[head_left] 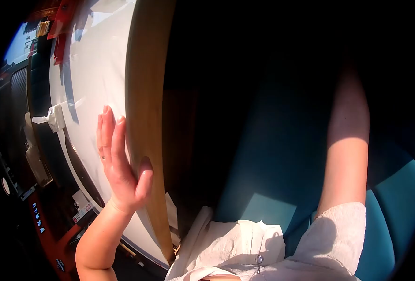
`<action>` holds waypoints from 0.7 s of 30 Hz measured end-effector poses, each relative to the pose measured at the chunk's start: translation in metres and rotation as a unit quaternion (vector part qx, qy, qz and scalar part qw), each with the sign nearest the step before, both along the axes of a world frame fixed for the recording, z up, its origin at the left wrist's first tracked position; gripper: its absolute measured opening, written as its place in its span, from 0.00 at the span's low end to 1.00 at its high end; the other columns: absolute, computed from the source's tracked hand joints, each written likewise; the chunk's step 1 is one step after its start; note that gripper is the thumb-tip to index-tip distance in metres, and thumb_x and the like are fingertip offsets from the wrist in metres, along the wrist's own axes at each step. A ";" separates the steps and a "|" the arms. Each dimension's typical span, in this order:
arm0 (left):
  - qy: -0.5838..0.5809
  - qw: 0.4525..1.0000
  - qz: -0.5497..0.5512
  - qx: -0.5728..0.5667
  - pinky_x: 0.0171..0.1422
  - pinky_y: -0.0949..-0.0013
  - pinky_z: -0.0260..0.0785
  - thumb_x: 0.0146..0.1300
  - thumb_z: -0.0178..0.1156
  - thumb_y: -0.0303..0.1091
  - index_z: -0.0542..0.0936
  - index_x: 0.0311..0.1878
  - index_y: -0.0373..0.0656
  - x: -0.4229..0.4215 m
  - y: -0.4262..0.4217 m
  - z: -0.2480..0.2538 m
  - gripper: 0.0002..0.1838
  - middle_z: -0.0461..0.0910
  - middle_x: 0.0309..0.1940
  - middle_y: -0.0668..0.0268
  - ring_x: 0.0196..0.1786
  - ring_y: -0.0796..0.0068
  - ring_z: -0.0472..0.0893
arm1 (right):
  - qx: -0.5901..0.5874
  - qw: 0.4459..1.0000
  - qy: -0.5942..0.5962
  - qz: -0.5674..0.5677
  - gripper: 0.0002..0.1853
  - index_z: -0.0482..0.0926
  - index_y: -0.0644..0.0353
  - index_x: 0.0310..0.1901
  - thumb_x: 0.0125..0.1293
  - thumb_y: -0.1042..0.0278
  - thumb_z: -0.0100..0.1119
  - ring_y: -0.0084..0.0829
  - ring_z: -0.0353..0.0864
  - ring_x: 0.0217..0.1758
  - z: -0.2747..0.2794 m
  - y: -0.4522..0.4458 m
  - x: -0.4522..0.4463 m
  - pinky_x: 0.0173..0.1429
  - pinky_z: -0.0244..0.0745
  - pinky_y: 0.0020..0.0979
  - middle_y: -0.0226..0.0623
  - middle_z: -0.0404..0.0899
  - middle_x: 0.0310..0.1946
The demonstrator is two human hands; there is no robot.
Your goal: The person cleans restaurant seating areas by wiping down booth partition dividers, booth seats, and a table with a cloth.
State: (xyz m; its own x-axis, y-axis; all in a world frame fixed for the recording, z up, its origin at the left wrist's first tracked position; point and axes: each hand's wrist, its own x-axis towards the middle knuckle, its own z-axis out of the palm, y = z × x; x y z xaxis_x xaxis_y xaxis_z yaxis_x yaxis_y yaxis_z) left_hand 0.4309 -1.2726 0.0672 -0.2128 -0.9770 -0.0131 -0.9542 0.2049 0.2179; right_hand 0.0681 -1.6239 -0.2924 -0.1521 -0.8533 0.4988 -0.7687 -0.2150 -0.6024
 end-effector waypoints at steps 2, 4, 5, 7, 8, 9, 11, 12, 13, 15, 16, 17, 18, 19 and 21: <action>0.001 1.000 -0.006 -0.007 0.74 0.53 0.36 0.41 0.47 0.28 0.56 0.68 0.40 0.001 0.001 -0.002 0.42 0.46 0.70 0.50 0.73 0.53 0.45 | -0.029 0.996 -0.035 0.081 0.11 0.75 0.64 0.41 0.60 0.67 0.51 0.41 0.74 0.48 0.000 -0.008 0.038 0.58 0.65 0.37 0.48 0.75 0.40; 0.015 1.000 -0.009 -0.018 0.74 0.53 0.38 0.41 0.48 0.28 0.59 0.66 0.39 0.000 -0.001 -0.004 0.40 0.50 0.69 0.49 0.73 0.51 0.47 | -0.049 0.987 -0.066 0.137 0.09 0.77 0.64 0.37 0.57 0.69 0.54 0.42 0.75 0.46 -0.006 0.015 0.065 0.57 0.64 0.37 0.48 0.76 0.37; 0.022 0.999 -0.011 -0.034 0.73 0.53 0.39 0.41 0.48 0.27 0.61 0.64 0.37 0.001 0.000 -0.003 0.39 0.53 0.68 0.49 0.72 0.50 0.49 | -0.045 0.986 -0.065 0.145 0.09 0.77 0.64 0.37 0.57 0.69 0.54 0.42 0.75 0.46 -0.014 0.039 0.077 0.57 0.64 0.37 0.48 0.76 0.37; -0.011 1.000 0.001 -0.024 0.74 0.52 0.38 0.42 0.48 0.31 0.58 0.67 0.43 0.003 0.002 -0.002 0.40 0.50 0.70 0.54 0.73 0.56 0.46 | 0.073 0.940 -0.132 0.307 0.12 0.78 0.55 0.45 0.61 0.74 0.50 0.38 0.66 0.59 0.000 0.113 0.103 0.65 0.58 0.38 0.41 0.70 0.53; -0.019 0.999 -0.003 -0.033 0.74 0.53 0.39 0.42 0.47 0.30 0.59 0.66 0.42 0.002 0.001 -0.003 0.40 0.51 0.69 0.55 0.73 0.57 0.47 | 0.064 0.949 -0.029 0.307 0.17 0.78 0.54 0.47 0.56 0.78 0.50 0.39 0.66 0.60 0.015 0.162 0.111 0.67 0.57 0.41 0.40 0.73 0.52; -0.026 0.999 -0.007 -0.042 0.74 0.54 0.39 0.43 0.47 0.30 0.60 0.66 0.42 0.000 0.002 -0.002 0.39 0.51 0.69 0.55 0.73 0.57 0.48 | 0.048 0.949 0.071 0.305 0.21 0.78 0.54 0.48 0.52 0.82 0.51 0.39 0.67 0.61 0.031 0.212 0.120 0.68 0.56 0.43 0.38 0.76 0.51; -0.004 0.998 -0.007 -0.068 0.74 0.56 0.39 0.44 0.50 0.28 0.62 0.65 0.45 -0.002 0.004 -0.002 0.38 0.57 0.67 0.56 0.71 0.55 0.52 | 0.155 0.921 0.049 0.354 0.21 0.80 0.52 0.45 0.48 0.83 0.51 0.38 0.65 0.63 0.066 0.317 0.137 0.70 0.51 0.44 0.33 0.77 0.47; -0.009 0.997 -0.016 -0.081 0.73 0.57 0.40 0.46 0.51 0.30 0.62 0.66 0.47 0.000 0.006 -0.004 0.37 0.57 0.67 0.56 0.71 0.55 0.52 | 0.182 0.904 0.032 0.386 0.21 0.79 0.54 0.46 0.48 0.83 0.51 0.38 0.64 0.64 0.074 0.377 0.145 0.70 0.51 0.44 0.33 0.77 0.47; -0.016 0.995 -0.024 -0.094 0.73 0.57 0.40 0.48 0.52 0.33 0.62 0.66 0.49 0.004 0.007 -0.006 0.36 0.57 0.67 0.57 0.71 0.55 0.53 | 0.216 0.882 0.016 0.418 0.20 0.78 0.56 0.46 0.49 0.80 0.54 0.38 0.64 0.63 0.092 0.437 0.150 0.70 0.53 0.43 0.33 0.77 0.46; -0.025 0.992 -0.019 -0.124 0.73 0.57 0.40 0.53 0.53 0.39 0.62 0.66 0.52 0.011 0.009 -0.014 0.33 0.57 0.68 0.58 0.70 0.55 0.53 | 0.234 0.863 0.036 0.446 0.18 0.76 0.56 0.49 0.54 0.72 0.53 0.35 0.63 0.65 0.094 0.567 0.164 0.68 0.57 0.40 0.32 0.71 0.54; -0.025 0.990 -0.009 -0.141 0.73 0.56 0.40 0.54 0.53 0.41 0.63 0.65 0.52 0.012 0.007 -0.019 0.32 0.57 0.67 0.58 0.70 0.55 0.54 | 0.255 0.857 0.051 0.444 0.19 0.74 0.55 0.52 0.56 0.72 0.51 0.34 0.62 0.66 0.095 0.619 0.167 0.68 0.58 0.39 0.32 0.68 0.57; -0.032 0.987 0.004 -0.160 0.73 0.56 0.40 0.55 0.54 0.43 0.64 0.65 0.53 0.014 0.007 -0.024 0.31 0.57 0.67 0.58 0.70 0.55 0.54 | 0.271 0.851 0.062 0.446 0.21 0.72 0.54 0.55 0.58 0.72 0.48 0.33 0.61 0.66 0.093 0.654 0.179 0.68 0.58 0.38 0.31 0.65 0.61; -0.009 0.980 0.013 -0.196 0.72 0.56 0.42 0.56 0.53 0.43 0.65 0.64 0.53 0.012 0.010 -0.024 0.29 0.59 0.66 0.57 0.69 0.54 0.55 | 0.319 0.850 0.069 0.414 0.23 0.69 0.52 0.57 0.58 0.73 0.47 0.33 0.61 0.66 0.092 0.671 0.187 0.68 0.58 0.36 0.30 0.62 0.63; 0.013 0.972 0.020 -0.234 0.72 0.56 0.45 0.57 0.53 0.43 0.67 0.62 0.52 0.010 0.015 -0.025 0.27 0.60 0.65 0.56 0.69 0.54 0.55 | 0.364 0.846 0.076 0.383 0.25 0.67 0.50 0.60 0.59 0.74 0.45 0.33 0.61 0.67 0.088 0.674 0.193 0.68 0.59 0.35 0.30 0.60 0.65; 0.079 0.960 0.092 -0.252 0.72 0.56 0.45 0.56 0.55 0.41 0.68 0.60 0.47 -0.010 0.057 -0.015 0.27 0.60 0.64 0.50 0.68 0.52 0.56 | 0.381 0.829 0.128 0.389 0.28 0.62 0.46 0.63 0.59 0.72 0.45 0.32 0.59 0.68 0.089 0.675 0.195 0.68 0.58 0.34 0.29 0.56 0.67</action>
